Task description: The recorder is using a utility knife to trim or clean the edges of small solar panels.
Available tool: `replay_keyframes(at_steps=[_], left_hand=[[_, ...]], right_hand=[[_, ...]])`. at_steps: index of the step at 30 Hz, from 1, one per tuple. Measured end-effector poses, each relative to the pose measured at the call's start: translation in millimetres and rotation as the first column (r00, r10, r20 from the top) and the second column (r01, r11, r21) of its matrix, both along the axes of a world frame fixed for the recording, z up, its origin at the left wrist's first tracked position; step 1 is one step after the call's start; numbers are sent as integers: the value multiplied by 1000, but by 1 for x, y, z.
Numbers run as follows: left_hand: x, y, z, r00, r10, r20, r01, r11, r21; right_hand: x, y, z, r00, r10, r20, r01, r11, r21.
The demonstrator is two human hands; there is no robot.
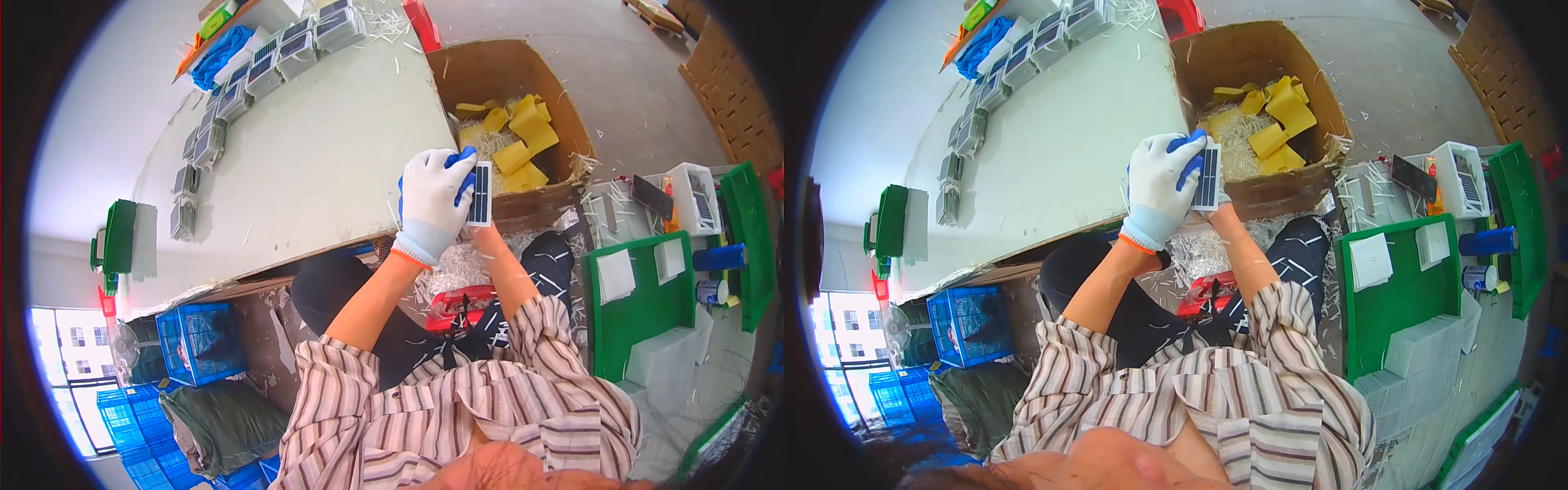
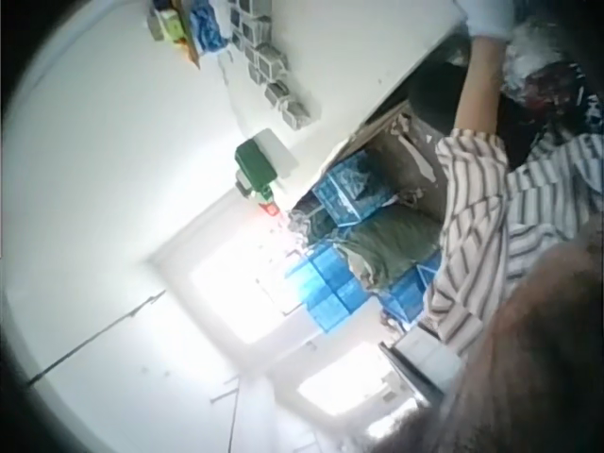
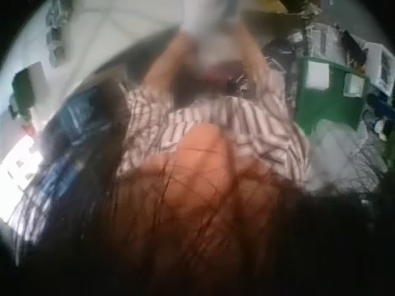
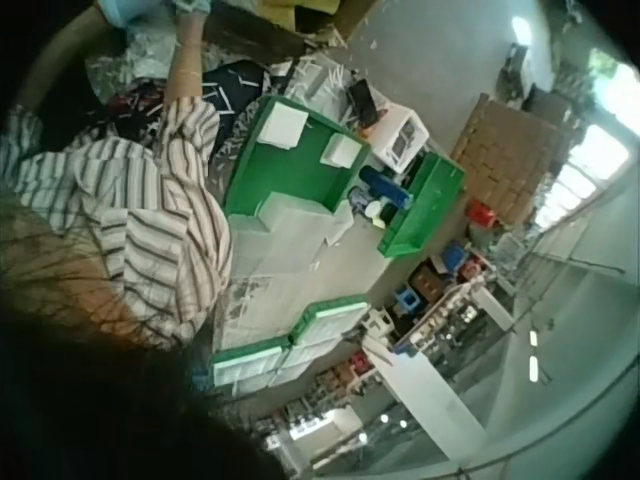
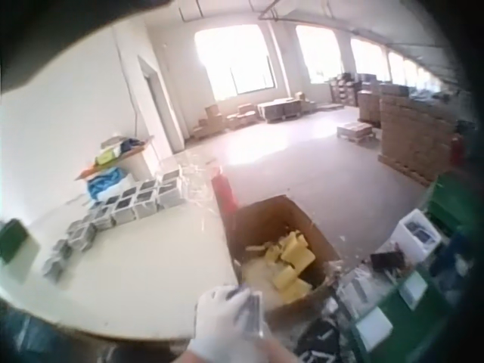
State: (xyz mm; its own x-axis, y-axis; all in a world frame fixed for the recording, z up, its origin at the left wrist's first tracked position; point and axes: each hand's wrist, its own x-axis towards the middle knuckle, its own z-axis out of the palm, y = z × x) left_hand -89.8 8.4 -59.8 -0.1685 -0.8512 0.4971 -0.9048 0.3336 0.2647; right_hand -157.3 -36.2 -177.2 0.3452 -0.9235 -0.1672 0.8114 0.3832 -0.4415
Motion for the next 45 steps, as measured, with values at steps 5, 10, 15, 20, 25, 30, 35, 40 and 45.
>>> replay_keyframes(at_steps=[5,10,15,20,25,30,35,40,45], left_hand=[[14,3,13,968,164,189,-185,977,103],[-11,-4,8,997,31,74,-29,999,-25],[-6,-8,1,1000,-25,-15,24,998,-67],[-12,-9,0,993,112,-34,-115,990,-79],[-16,-10,4,986,158,53,-156,987,-43],[-18,-12,1,988,144,60,-143,990,-12],[-5,-6,14,998,57,32,-55,997,-52],[6,4,11,987,123,100,-129,990,55],[2,-6,-1,998,58,37,-57,998,-40]], right_hand=[[-52,26,-26,734,-306,-606,-93,839,-536],[-75,8,-7,739,-201,-643,-220,830,-512],[-82,55,9,667,-57,-743,-513,688,-514],[-67,91,-13,821,-139,-554,-44,952,-304],[-16,33,-43,407,-662,-629,103,718,-689],[8,-25,-53,899,-356,-255,179,830,-529],[-18,-21,-32,992,50,112,-55,998,42],[-68,22,-26,731,-287,-619,-138,827,-546],[-73,18,-3,753,-194,-629,-253,797,-548]])
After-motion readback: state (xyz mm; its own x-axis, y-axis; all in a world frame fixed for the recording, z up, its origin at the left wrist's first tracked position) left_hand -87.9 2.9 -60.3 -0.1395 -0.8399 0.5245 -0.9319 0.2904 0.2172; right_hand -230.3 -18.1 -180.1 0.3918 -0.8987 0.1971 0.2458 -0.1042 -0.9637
